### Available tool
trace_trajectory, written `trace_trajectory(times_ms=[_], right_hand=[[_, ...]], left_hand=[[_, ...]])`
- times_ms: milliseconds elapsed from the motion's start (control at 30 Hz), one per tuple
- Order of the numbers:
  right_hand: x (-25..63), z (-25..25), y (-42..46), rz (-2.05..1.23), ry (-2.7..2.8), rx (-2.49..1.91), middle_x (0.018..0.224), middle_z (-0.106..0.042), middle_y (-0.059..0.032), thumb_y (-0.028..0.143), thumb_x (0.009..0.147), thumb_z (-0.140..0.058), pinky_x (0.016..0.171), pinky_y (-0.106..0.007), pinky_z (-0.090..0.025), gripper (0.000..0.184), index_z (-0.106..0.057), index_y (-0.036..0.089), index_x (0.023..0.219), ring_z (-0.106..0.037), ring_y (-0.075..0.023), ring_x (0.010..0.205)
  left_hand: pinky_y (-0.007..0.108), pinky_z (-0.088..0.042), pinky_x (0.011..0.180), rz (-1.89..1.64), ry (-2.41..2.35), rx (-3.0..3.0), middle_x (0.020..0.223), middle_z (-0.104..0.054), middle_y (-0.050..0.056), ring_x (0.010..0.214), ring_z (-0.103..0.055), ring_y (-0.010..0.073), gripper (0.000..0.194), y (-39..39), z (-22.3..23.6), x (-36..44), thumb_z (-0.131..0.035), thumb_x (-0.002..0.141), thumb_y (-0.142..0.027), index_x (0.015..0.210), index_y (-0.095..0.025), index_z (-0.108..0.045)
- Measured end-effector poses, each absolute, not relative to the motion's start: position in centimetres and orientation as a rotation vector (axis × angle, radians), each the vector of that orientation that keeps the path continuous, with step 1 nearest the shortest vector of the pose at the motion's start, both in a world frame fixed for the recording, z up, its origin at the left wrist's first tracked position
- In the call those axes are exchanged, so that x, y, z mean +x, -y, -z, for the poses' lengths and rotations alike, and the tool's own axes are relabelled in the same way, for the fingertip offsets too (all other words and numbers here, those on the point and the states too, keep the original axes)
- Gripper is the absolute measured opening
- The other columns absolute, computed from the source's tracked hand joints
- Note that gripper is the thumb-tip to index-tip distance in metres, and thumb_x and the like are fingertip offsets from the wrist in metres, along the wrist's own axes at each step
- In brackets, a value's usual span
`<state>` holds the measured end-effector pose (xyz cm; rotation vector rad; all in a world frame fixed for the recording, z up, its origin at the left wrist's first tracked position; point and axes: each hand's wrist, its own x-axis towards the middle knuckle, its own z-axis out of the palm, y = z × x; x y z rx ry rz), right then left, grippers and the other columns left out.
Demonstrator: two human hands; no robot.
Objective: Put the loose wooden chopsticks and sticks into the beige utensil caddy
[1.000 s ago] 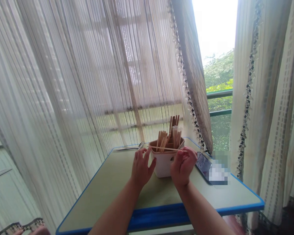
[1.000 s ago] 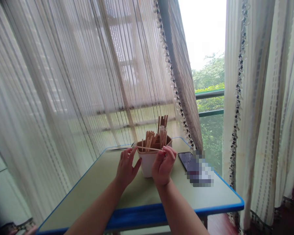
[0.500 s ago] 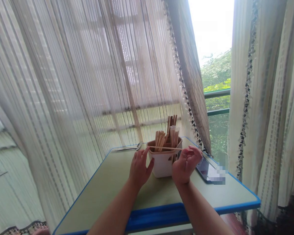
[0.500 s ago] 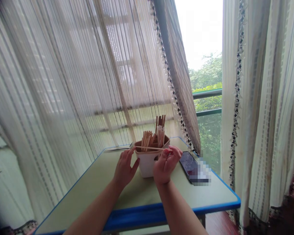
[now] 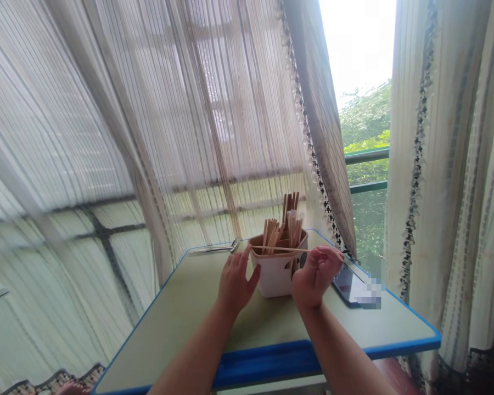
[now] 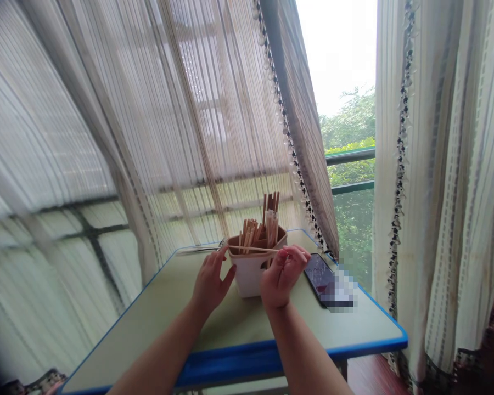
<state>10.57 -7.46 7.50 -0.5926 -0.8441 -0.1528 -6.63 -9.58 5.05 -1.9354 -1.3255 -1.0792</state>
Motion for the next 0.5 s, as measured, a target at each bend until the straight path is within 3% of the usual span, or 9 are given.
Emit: trace_trajectory(times_ms=[233, 500], right_hand=[[10.3, -7.1, 7.6, 0.201, 1.05, -0.601, 0.087, -0.046, -0.0046, 0.013, 0.089, -0.04, 0.077, -0.036, -0.043, 0.009, -0.046, 0.019, 0.09, -0.047, -0.0165, 0.088], [9.2, -6.5, 6.4, 0.176, 1.306, -0.508, 0.101, -0.055, -0.007, 0.011, 0.086, -0.046, 0.085, -0.037, -0.048, 0.027, -0.051, 0.021, 0.11, -0.054, -0.0175, 0.099]], left_hand=[[0.037, -0.047, 0.083, 1.077, 1.333, -2.013, 0.099, -0.059, 0.008, 0.092, -0.054, 0.0211, 0.054, 9.4, -4.9, -6.9, -0.048, 0.088, -0.03, 0.139, -0.02, -0.033], [0.04, -0.047, 0.087, 1.132, 1.355, -2.062, 0.106, -0.057, 0.01, 0.1, -0.054, 0.0218, 0.057, 8.9, -4.4, -7.1, -0.046, 0.089, -0.028, 0.142, -0.02, -0.027]])
